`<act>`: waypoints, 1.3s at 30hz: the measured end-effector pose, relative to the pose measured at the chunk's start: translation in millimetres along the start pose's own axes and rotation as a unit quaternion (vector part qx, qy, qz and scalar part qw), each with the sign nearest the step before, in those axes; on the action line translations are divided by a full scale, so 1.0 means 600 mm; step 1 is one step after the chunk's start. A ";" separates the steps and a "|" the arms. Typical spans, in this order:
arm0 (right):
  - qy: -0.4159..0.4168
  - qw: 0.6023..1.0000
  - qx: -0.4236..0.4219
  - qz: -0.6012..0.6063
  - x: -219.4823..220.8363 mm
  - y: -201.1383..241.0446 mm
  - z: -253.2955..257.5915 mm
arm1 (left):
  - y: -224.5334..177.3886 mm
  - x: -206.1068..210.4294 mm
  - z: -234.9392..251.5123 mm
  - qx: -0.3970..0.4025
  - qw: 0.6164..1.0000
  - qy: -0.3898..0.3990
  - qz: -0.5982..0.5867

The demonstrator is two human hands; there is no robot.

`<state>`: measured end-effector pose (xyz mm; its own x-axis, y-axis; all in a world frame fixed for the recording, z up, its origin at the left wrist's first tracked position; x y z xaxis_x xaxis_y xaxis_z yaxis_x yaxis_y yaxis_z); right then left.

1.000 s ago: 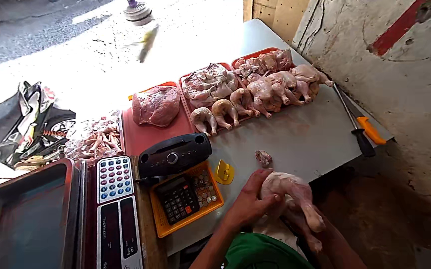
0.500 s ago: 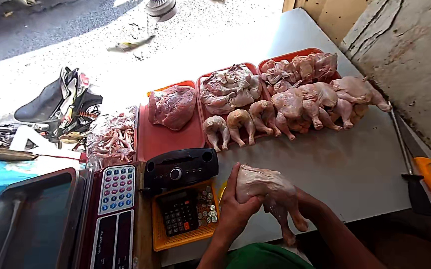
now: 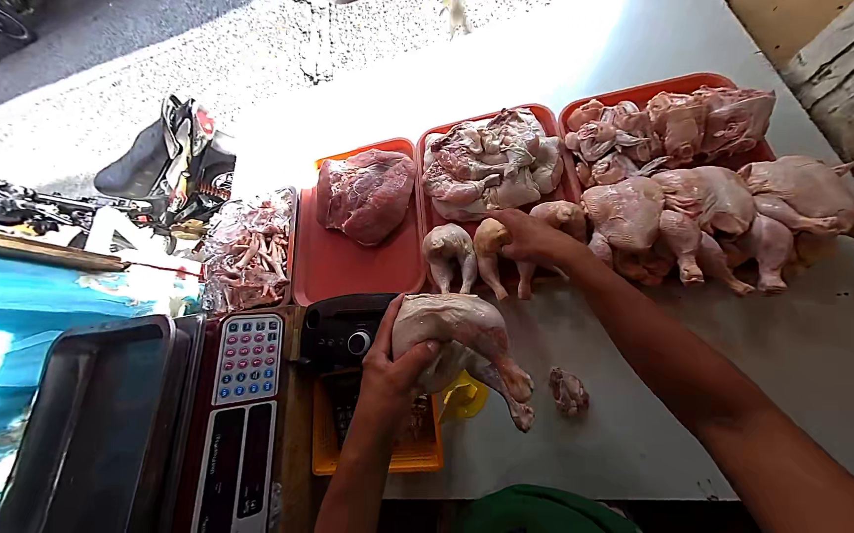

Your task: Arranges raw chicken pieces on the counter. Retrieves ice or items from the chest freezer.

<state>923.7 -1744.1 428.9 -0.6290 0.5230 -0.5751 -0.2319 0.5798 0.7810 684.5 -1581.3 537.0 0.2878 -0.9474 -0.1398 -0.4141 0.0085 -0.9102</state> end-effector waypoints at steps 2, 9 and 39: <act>0.066 0.993 0.065 -0.072 0.024 -0.039 0.052 | 0.000 -0.012 0.012 -0.019 0.999 -0.013 -0.031; 0.040 0.991 0.093 -0.091 0.020 -0.067 0.057 | 0.021 -0.015 0.033 -0.060 0.990 -0.027 -0.122; -0.308 0.679 0.128 0.654 0.046 -0.220 -0.586 | -0.006 0.314 0.380 0.072 0.817 0.052 0.569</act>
<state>675.8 -2025.7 395.6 0.2743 0.8119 0.5153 0.4128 -0.5834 0.6995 937.1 -1687.0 425.0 -0.2911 -0.3215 -0.9010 -0.2547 0.9339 -0.2509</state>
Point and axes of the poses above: each hand's wrist, its own z-axis towards the middle knuckle, its own x-axis out of the palm, y = z × x, the point moved 10 cm from there along z, towards the middle knuckle, and after that the axes turned 9 degrees about z, right-handed, at the moved point
